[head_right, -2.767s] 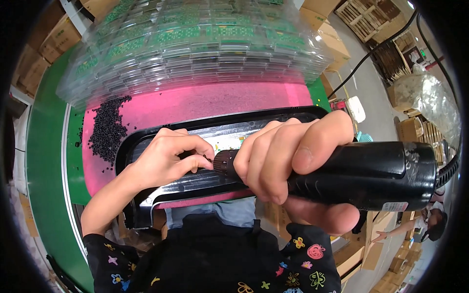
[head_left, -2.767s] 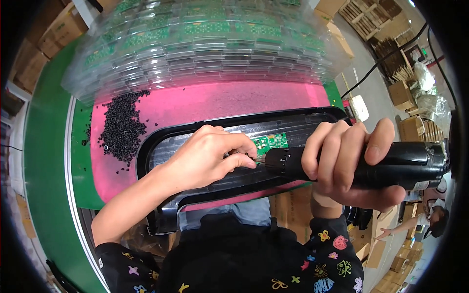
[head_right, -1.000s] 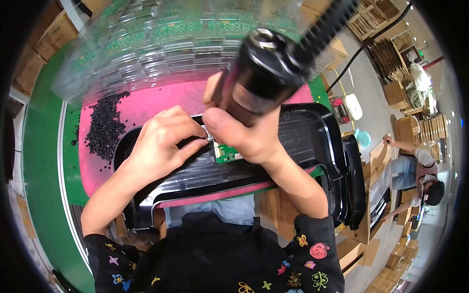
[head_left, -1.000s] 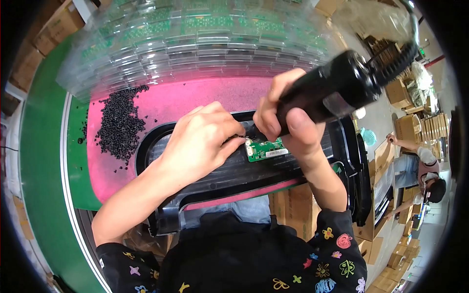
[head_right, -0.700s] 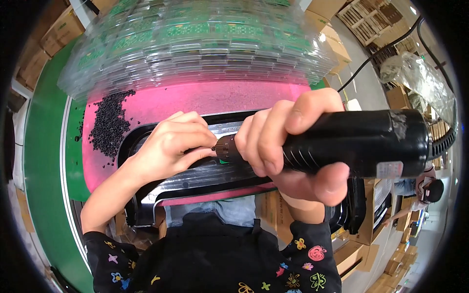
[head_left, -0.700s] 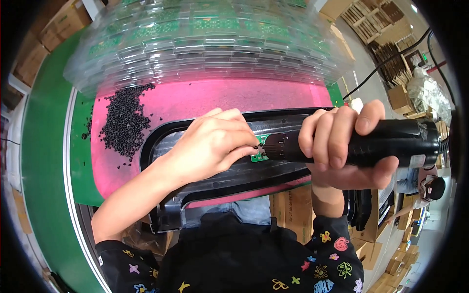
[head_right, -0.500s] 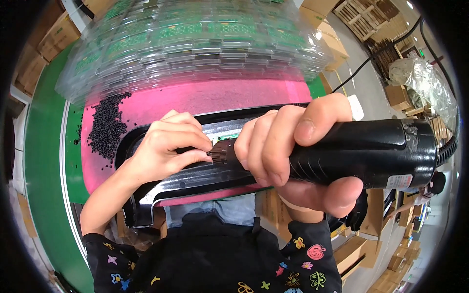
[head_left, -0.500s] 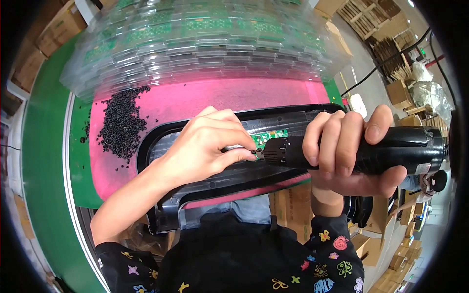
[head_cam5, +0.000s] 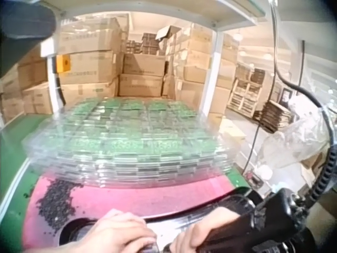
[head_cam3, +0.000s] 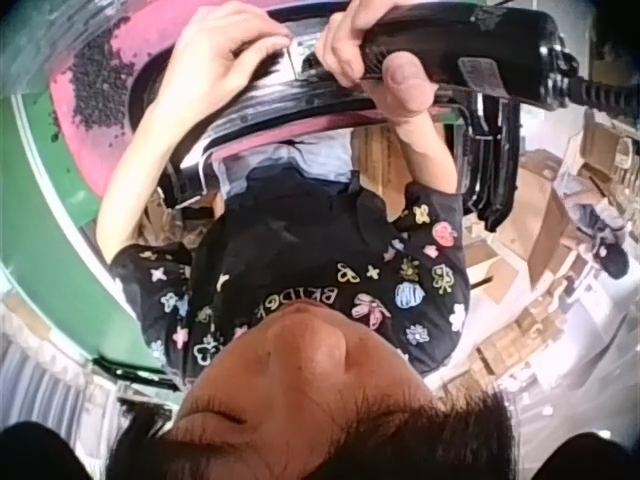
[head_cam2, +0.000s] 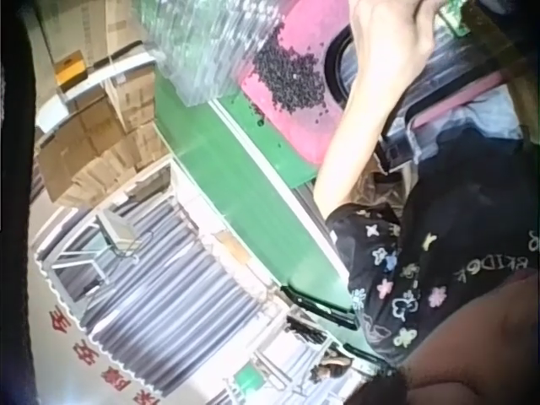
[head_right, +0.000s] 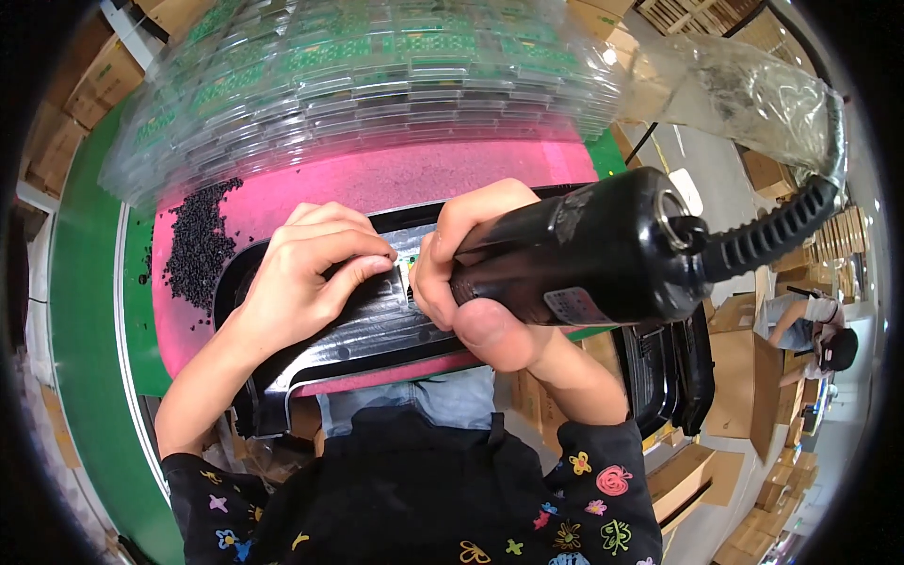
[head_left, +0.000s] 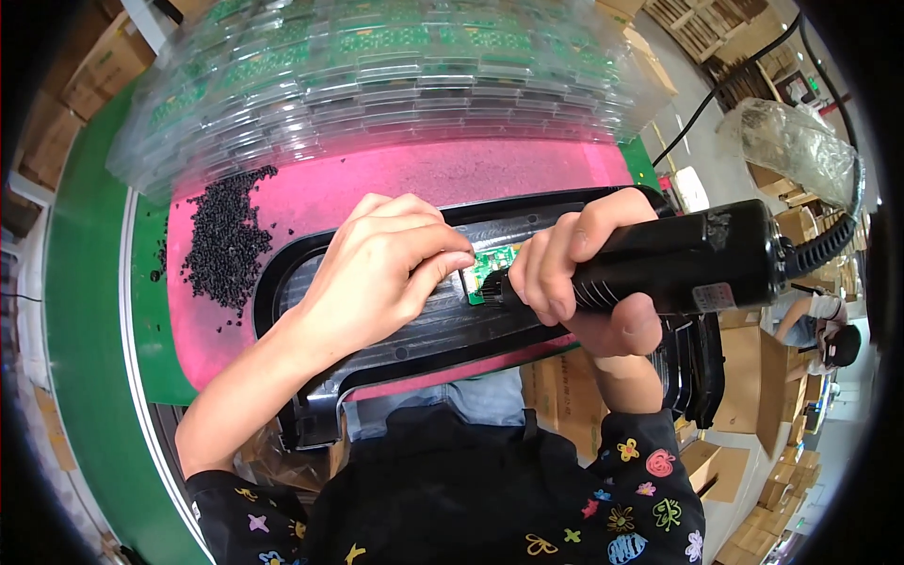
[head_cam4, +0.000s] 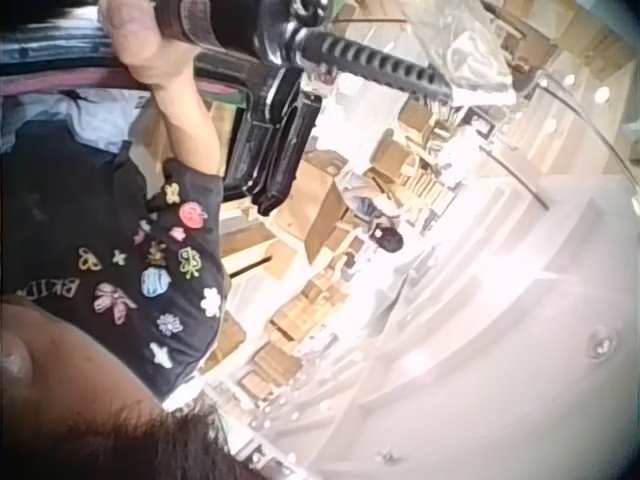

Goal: Assembling electronic circuit boards into black plastic housings using an electric screwdriver and screws.

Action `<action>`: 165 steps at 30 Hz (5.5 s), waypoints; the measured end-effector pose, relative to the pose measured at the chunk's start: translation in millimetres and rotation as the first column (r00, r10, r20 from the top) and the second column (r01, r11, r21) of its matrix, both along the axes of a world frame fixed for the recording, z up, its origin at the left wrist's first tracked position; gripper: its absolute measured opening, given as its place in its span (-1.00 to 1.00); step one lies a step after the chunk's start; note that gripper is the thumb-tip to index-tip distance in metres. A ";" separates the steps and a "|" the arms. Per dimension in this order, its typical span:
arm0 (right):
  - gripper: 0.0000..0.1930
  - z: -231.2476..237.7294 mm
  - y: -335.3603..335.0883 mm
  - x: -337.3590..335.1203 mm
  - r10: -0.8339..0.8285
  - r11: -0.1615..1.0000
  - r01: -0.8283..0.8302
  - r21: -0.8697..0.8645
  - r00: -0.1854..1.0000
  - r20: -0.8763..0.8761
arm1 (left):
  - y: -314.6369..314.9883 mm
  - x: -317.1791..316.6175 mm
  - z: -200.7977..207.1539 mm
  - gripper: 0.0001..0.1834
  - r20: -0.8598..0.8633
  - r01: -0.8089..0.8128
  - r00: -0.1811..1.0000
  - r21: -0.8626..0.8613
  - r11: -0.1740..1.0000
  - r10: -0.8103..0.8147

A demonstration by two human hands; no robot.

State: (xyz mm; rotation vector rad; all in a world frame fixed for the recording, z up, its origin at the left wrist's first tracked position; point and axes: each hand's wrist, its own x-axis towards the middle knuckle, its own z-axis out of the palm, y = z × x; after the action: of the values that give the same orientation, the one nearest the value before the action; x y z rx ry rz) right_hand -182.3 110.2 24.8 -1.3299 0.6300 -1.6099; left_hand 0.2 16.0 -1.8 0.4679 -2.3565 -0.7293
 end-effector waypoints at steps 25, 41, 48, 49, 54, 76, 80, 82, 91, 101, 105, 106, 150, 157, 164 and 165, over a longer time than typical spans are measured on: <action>-0.43 3.4 -0.1 10.2 -0.002 0.980 0.040 0.196 0.982 -0.191 | -3.8 5.8 -7.9 -0.87 0.119 0.020 0.993 -0.032 0.999 -0.016; -0.47 29.4 6.0 -15.7 -0.011 0.952 0.016 -0.305 1.000 0.017 | 2.7 -3.3 1.9 -0.75 0.001 0.160 0.987 0.060 0.985 -0.160; -0.48 8.3 11.3 -52.3 -0.330 0.944 0.325 -0.057 0.937 -0.113 | -2.7 -3.7 -0.5 -0.80 0.083 0.068 0.994 0.057 0.996 -0.073; -0.48 6.1 11.5 -54.5 -0.335 0.942 0.332 -0.047 0.936 -0.106 | -2.9 -4.5 -0.9 -0.80 0.082 0.071 0.994 0.058 0.996 -0.076; -0.50 -2.9 7.9 -57.9 -0.301 0.954 0.299 -0.032 0.951 -0.064 | -2.6 -4.4 0.9 -0.83 0.129 0.076 0.988 0.041 0.996 -0.081; -0.52 -11.6 -14.8 -58.0 -0.012 1.000 0.012 0.018 0.999 -0.039 | -7.4 -0.5 12.8 -0.82 -0.038 0.075 0.996 -0.045 0.996 -0.077; -0.51 -8.3 -11.8 -66.3 -0.007 1.000 0.008 0.010 0.998 -0.057 | 7.2 7.4 50.3 -0.77 -0.006 -0.053 0.999 -0.304 0.951 0.054; -0.50 -5.4 -6.8 -70.4 -0.061 0.997 0.063 0.032 0.996 -0.064 | 15.8 21.7 64.9 -0.78 0.018 -0.184 0.980 -0.316 0.931 0.200; -0.73 12.3 -22.4 -84.6 -0.529 0.795 0.240 0.557 0.725 0.442 | 66.9 135.0 28.8 -0.59 0.660 -0.655 0.610 0.108 0.748 0.439; -0.53 11.3 28.4 -44.4 -0.665 0.746 0.623 0.236 0.711 0.228 | 158.4 140.1 -76.8 -0.24 -0.297 0.291 0.934 0.955 0.060 0.199; -0.74 5.0 33.0 -45.7 -0.754 0.578 0.802 -0.149 0.595 0.277 | 185.1 118.8 -71.1 -0.17 -0.343 0.338 0.700 0.932 0.133 0.626; -0.74 6.7 34.9 -40.1 -0.711 0.589 0.769 -0.248 0.639 0.293 | 192.8 124.7 -72.4 -0.18 -0.361 0.406 0.532 0.903 0.144 0.766; -0.63 -147.6 204.5 -228.8 -0.576 -0.129 0.857 -0.499 -0.475 -0.665 | 42.2 148.3 38.5 -0.58 -0.510 -0.785 0.450 0.167 0.597 0.733; -0.66 -235.1 260.6 -245.0 -0.002 0.209 0.970 -0.127 -0.130 -0.992 | -23.6 125.6 45.7 -0.73 -0.213 -0.199 0.960 -0.071 0.978 0.180; -0.73 -240.8 268.2 -236.0 -0.005 0.221 0.942 -0.252 -0.257 -0.966 | -58.8 13.7 -8.2 0.09 -0.386 -0.053 0.922 -0.121 0.991 0.002; -0.74 -233.9 268.2 -231.7 -0.073 0.181 0.935 -0.304 -0.295 -0.953 | -62.0 5.9 -11.4 0.15 -0.397 -0.080 0.918 -0.160 0.984 0.010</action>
State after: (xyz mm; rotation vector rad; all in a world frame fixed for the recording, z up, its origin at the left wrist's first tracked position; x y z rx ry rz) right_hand -414.0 378.4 -209.1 -1.1721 3.0751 -0.4602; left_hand 6.1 -46.1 -13.1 0.2669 -1.9979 -0.5324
